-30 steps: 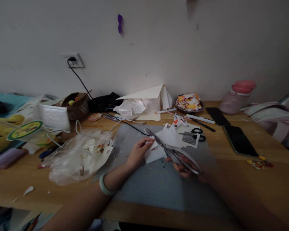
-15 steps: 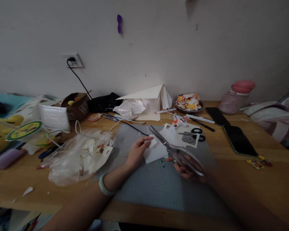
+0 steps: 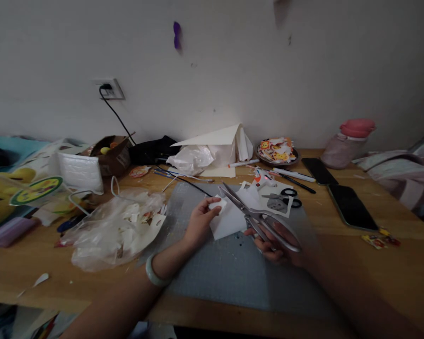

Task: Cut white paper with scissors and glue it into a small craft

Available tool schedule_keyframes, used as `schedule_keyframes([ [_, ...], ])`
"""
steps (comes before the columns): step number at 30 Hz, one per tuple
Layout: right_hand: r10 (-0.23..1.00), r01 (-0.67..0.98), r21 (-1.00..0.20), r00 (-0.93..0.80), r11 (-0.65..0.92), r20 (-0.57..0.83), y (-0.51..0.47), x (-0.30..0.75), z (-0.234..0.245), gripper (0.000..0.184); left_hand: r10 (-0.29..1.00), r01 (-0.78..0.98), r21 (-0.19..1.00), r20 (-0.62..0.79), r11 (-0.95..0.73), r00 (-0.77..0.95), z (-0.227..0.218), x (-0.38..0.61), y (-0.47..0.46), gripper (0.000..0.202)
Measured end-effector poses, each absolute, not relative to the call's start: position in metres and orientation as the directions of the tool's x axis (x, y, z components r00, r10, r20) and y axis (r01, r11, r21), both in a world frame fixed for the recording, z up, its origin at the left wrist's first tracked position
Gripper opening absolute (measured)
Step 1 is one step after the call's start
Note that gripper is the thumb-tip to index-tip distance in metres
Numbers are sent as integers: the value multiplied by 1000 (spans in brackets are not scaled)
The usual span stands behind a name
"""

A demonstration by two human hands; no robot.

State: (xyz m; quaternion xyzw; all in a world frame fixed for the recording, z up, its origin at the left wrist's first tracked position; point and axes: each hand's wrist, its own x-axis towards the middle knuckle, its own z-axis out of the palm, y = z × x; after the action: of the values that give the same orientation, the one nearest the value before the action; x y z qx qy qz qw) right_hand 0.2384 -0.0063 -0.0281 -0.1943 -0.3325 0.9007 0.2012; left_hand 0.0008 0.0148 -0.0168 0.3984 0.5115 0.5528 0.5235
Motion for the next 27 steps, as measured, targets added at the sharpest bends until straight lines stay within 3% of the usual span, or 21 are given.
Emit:
schedule_keyframes([
  [13,459,-244,-671,-874,-700,-161,-6,241,-31,60,991,-180,984,-25,1,-131,-12,2,13,19],
  [27,505,-255,-795,-860,-550,-75,-10,239,-25,55,993,-62,998,-14,6,-116,-16,-1,14,24],
])
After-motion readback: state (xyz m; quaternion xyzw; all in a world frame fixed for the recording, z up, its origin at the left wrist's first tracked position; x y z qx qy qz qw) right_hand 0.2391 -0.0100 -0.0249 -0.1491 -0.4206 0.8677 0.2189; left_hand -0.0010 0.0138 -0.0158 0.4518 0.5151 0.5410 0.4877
